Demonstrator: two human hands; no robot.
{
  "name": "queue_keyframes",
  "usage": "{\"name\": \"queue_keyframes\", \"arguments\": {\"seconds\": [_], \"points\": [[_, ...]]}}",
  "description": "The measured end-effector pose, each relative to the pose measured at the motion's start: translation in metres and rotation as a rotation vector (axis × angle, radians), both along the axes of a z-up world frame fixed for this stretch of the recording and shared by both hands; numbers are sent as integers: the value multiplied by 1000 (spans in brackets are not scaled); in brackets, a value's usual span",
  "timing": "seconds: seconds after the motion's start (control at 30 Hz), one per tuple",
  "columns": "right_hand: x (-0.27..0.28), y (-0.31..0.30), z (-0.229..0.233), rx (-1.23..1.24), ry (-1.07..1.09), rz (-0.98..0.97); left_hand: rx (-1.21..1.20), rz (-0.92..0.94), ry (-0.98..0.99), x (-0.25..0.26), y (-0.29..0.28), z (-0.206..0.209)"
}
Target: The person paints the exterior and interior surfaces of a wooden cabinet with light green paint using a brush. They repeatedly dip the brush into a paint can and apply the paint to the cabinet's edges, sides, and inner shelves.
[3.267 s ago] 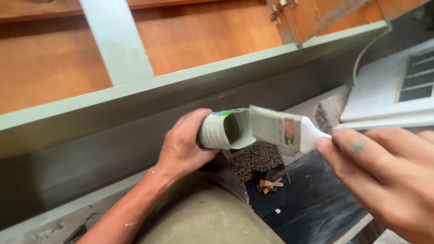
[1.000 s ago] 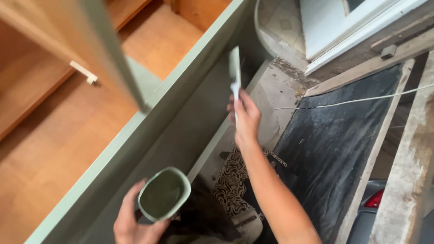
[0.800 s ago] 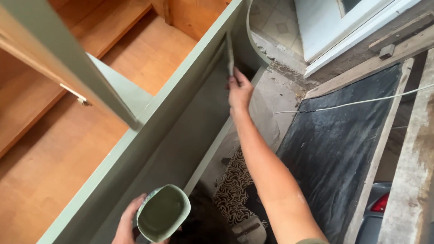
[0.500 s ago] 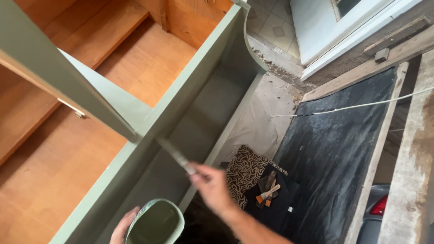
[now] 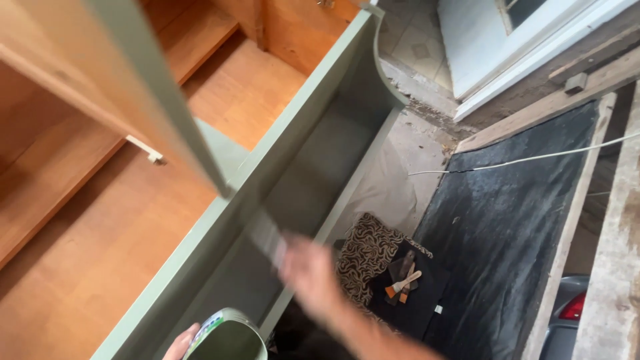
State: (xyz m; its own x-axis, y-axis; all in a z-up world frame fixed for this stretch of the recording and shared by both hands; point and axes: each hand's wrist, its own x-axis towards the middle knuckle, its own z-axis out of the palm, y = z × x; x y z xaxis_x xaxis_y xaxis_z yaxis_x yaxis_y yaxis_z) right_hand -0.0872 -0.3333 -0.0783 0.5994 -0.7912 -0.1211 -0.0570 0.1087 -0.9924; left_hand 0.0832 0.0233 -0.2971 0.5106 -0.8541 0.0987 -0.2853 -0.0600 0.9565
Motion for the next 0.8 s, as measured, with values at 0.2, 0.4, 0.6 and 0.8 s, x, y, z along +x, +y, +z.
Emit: {"name": "queue_keyframes", "arguments": {"seconds": [0.2,0.4,0.6,0.8], "points": [[10,-63,105,610,161,-414,81,21,-52,-5,16,60],[60,-268,-57,82,129,-608,132,-6,-22,16,49,6],[24,40,-25,337,317,-58,7,45,-33,-9,19,84],[-6,-33,17,444,154,-321,98,16,164,18,31,13]]}}
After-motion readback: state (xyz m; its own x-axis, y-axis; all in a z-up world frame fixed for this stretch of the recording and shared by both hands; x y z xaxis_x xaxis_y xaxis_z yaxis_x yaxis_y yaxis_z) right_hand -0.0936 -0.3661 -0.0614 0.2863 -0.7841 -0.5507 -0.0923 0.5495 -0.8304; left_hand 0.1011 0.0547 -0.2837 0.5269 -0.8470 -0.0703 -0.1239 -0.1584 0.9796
